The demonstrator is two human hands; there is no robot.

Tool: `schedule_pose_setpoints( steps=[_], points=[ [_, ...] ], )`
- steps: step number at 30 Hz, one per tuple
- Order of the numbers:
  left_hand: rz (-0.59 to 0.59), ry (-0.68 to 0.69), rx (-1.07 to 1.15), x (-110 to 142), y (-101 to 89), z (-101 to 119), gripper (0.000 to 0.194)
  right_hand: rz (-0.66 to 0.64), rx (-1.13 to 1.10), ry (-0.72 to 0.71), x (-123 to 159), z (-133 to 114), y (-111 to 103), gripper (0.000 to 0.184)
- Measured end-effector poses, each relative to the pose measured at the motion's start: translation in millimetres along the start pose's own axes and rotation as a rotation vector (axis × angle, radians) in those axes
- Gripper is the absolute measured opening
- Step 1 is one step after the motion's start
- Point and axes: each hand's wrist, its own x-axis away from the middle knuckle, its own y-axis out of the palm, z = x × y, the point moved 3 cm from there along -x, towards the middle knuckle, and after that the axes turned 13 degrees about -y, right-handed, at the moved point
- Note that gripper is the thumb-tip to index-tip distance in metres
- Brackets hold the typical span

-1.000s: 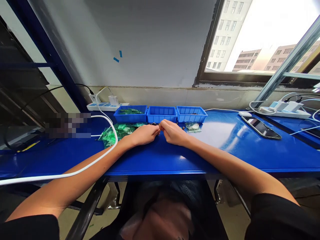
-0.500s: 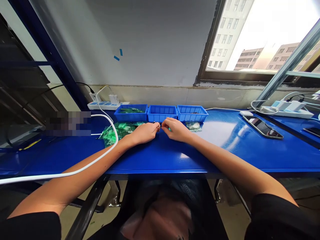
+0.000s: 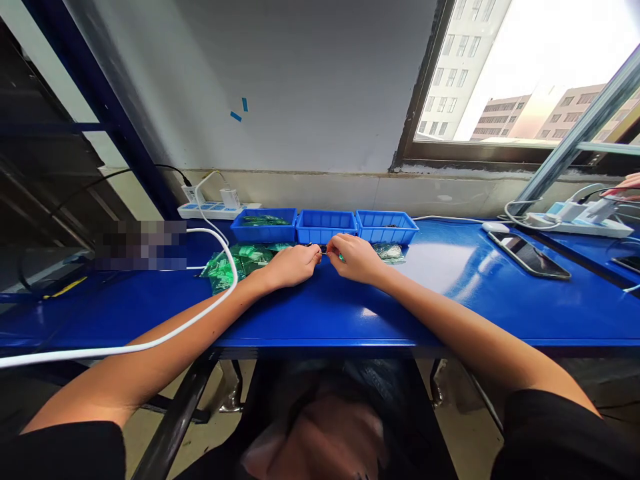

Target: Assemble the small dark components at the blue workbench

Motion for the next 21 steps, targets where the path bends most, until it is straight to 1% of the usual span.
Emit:
schedule_pose_setpoints(
  steps=[6,11,15,21],
  points=[
    [0.008,-0.005,-0.016,-0.1,0.4,-0.5,0.026,-0.012,-0.019,-0.011,-0.2,-0.4,1.5,0.012],
    [0.008,-0.018,-0.016,0.6,-0.7,0.3,0.026,0.007,-0.029,-0.012,-0.2,0.3,1.4,0.012],
    [0.006,-0.020,-0.019,1.1,-1.0,0.5,0.027,-0.010,-0.041,-0.006,-0.6,-0.5,1.4,0.013],
    [0.002,0.000,-0.039,0.6,-0.3,1.6,0.029,-0.021,-0.049,0.034,-0.7,-0.8,2.6,0.013]
  ],
)
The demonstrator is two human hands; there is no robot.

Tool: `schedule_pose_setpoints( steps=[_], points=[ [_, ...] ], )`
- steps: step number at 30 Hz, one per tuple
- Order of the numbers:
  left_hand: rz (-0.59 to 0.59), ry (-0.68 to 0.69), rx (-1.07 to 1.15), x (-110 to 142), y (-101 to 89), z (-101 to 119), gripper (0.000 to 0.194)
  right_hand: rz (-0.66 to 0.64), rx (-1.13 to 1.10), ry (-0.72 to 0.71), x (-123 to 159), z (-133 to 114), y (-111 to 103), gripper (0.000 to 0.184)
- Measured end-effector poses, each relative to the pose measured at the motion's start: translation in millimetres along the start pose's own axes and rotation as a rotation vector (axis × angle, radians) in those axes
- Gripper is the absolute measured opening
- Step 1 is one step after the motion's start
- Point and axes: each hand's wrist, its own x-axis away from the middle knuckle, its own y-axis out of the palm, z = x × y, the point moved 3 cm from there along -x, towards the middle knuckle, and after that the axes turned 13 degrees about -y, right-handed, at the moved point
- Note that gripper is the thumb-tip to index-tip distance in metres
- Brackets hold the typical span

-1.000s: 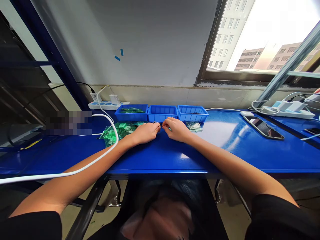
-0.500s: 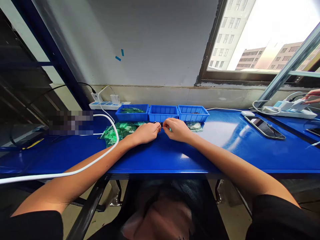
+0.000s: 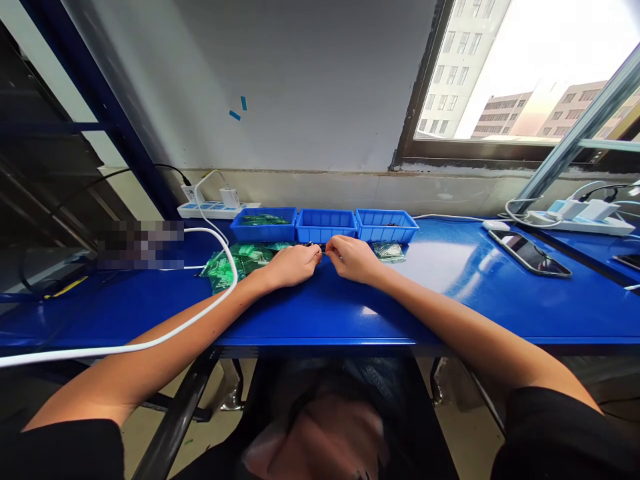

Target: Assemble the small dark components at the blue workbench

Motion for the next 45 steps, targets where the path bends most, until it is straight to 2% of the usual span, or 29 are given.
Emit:
schedule_pose_setpoints(
  steps=[8,15,19,28,34,45],
  points=[
    [0.010,0.044,-0.025,-0.3,3.7,-0.3,0.032,-0.085,0.057,0.031,-0.4,-2.1,0.7,0.019],
    [0.009,0.032,-0.022,0.0,1.6,0.4,0.032,-0.107,0.070,0.018,-0.5,-2.5,2.0,0.021],
    [0.002,0.033,-0.010,0.0,0.5,0.7,0.032,-0.098,0.072,0.017,-1.0,-1.5,2.1,0.020],
    [0.038,-0.001,0.106,-1.6,1.9,-1.8,0.027,0.013,0.032,0.059,0.0,2.6,-1.3,0.018],
    [0.074,-0.007,0.169,-2.6,3.6,-2.8,0.024,-0.011,0.011,0.055,0.1,2.4,-1.4,0.018],
    [0.035,-0.029,0.139,-2.3,3.5,-2.4,0.030,-0.003,0.018,0.017,0.6,1.9,0.7,0.019]
  ],
)
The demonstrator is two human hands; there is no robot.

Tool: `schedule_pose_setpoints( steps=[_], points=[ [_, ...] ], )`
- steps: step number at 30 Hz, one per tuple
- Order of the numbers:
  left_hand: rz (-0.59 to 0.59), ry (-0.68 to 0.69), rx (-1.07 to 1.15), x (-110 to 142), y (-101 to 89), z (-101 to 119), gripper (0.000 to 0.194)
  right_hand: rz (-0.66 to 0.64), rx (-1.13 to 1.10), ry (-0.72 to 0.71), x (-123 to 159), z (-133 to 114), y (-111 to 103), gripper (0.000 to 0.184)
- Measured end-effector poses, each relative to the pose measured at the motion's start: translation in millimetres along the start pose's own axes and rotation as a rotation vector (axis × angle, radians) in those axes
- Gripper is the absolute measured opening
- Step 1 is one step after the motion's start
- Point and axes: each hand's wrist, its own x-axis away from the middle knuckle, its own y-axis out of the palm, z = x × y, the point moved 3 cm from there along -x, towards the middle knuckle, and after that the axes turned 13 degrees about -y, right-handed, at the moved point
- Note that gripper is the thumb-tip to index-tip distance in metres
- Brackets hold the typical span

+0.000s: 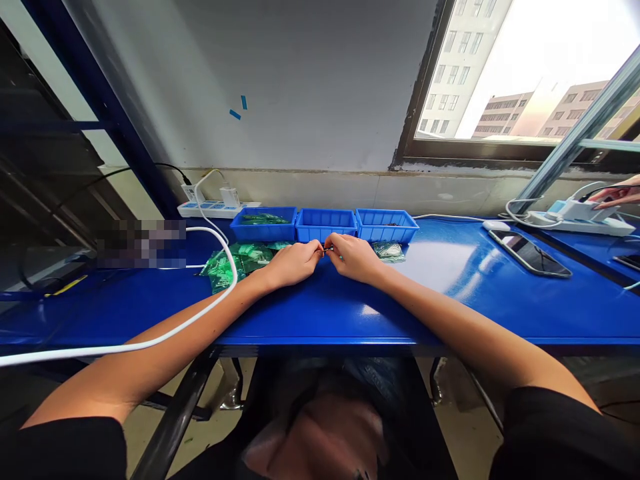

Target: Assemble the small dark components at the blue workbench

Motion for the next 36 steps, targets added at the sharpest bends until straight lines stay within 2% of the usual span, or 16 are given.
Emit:
schedule_pose_setpoints(
  steps=[16,24,36],
  points=[
    [-0.016,0.030,-0.042,3.3,-2.3,3.0,0.030,-0.055,0.015,0.038,-0.5,-0.1,-2.2,0.021],
    [-0.043,0.069,-0.091,3.0,-3.1,4.0,0.028,-0.073,-0.025,-0.002,-1.1,-1.9,-1.5,0.018],
    [-0.091,0.047,-0.131,3.9,-3.7,2.5,0.034,-0.093,0.006,-0.042,-0.6,-1.5,0.7,0.017]
  ],
)
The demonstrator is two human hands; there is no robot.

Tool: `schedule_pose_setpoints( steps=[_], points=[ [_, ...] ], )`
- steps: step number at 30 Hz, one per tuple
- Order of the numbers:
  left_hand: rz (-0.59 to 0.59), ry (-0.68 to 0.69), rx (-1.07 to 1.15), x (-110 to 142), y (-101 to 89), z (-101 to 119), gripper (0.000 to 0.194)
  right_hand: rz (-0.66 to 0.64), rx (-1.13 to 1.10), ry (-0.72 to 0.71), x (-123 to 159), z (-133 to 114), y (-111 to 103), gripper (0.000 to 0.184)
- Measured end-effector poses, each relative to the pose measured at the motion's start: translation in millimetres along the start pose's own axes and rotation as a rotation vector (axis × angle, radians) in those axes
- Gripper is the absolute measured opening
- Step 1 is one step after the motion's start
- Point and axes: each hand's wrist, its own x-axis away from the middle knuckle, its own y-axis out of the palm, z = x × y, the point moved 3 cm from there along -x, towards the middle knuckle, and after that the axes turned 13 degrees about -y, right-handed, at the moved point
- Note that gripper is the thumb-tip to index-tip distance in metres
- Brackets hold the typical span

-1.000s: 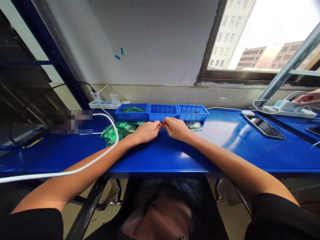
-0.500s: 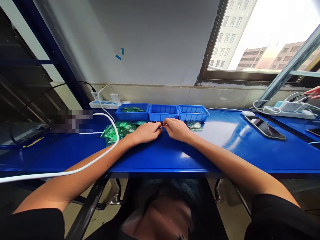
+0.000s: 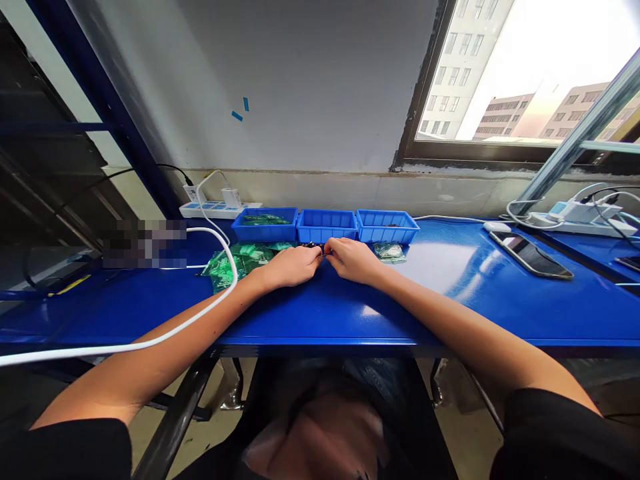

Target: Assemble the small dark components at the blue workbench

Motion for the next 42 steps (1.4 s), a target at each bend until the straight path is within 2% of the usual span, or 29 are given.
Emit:
schedule_pose_setpoints(
  steps=[20,26,33,42],
  points=[
    [0.006,-0.026,0.031,1.2,-0.6,0.8,0.034,-0.021,-0.014,0.031,-1.7,-1.0,-0.1,0.020],
    [0.026,-0.054,0.027,-1.5,-2.6,-5.2,0.033,-0.016,-0.012,0.039,-1.3,-1.9,-1.2,0.020],
    [0.042,0.007,0.014,0.2,-2.9,-2.3,0.029,-0.019,-0.013,0.033,-0.7,-2.3,-2.1,0.021],
    [0.031,-0.022,-0.024,-0.8,0.5,-1.4,0.033,-0.004,-0.013,0.022,-0.1,-2.5,-1.7,0.021]
  ],
)
